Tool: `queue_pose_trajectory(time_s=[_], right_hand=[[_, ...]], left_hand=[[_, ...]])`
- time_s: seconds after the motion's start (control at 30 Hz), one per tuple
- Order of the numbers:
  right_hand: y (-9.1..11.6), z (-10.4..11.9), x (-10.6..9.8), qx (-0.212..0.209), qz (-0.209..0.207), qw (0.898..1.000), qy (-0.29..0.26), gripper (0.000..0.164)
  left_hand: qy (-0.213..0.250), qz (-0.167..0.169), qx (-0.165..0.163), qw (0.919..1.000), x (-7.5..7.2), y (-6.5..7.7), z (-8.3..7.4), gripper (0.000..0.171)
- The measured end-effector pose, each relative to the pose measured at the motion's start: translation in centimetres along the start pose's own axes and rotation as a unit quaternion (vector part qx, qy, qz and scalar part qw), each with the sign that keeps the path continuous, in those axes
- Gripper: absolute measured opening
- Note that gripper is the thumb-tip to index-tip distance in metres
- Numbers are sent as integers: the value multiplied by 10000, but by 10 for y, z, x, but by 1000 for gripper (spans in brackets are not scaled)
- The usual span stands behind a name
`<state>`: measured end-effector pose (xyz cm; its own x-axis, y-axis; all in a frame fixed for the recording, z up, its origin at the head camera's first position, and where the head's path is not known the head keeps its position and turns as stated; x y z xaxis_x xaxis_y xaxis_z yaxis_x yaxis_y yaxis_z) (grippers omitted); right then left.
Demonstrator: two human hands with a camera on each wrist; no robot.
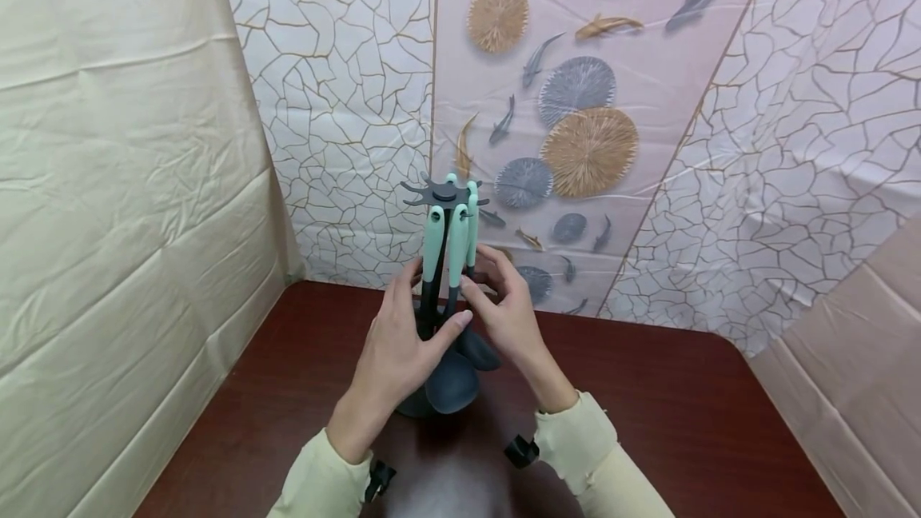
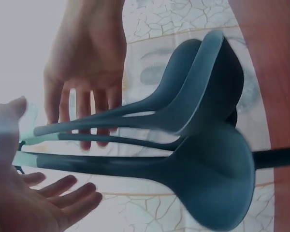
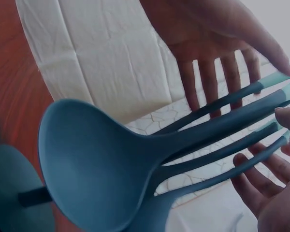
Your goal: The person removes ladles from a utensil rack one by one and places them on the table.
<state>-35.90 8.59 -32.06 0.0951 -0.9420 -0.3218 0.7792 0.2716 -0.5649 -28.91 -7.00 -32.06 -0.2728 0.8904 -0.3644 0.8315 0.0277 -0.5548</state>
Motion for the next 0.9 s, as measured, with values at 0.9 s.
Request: queue_pose_trajectory(time_s=[0.9], right_hand=[[35,53,-64,-1567,-859,9673,1802,66]], left_hand=[[-587,79,1286,9899,-22,-18,7,89]])
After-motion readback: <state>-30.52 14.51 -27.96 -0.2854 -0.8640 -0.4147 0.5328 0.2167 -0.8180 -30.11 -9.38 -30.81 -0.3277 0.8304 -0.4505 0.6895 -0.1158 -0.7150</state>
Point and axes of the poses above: each hand's wrist, its own y-axis away from the middle knuckle, its own x-axis out of the palm, z = x × y, the point moved 10 cm from there along -y, towards the middle knuckle, and after that the axes turned 8 degrees about y, right-handed, at the moved point
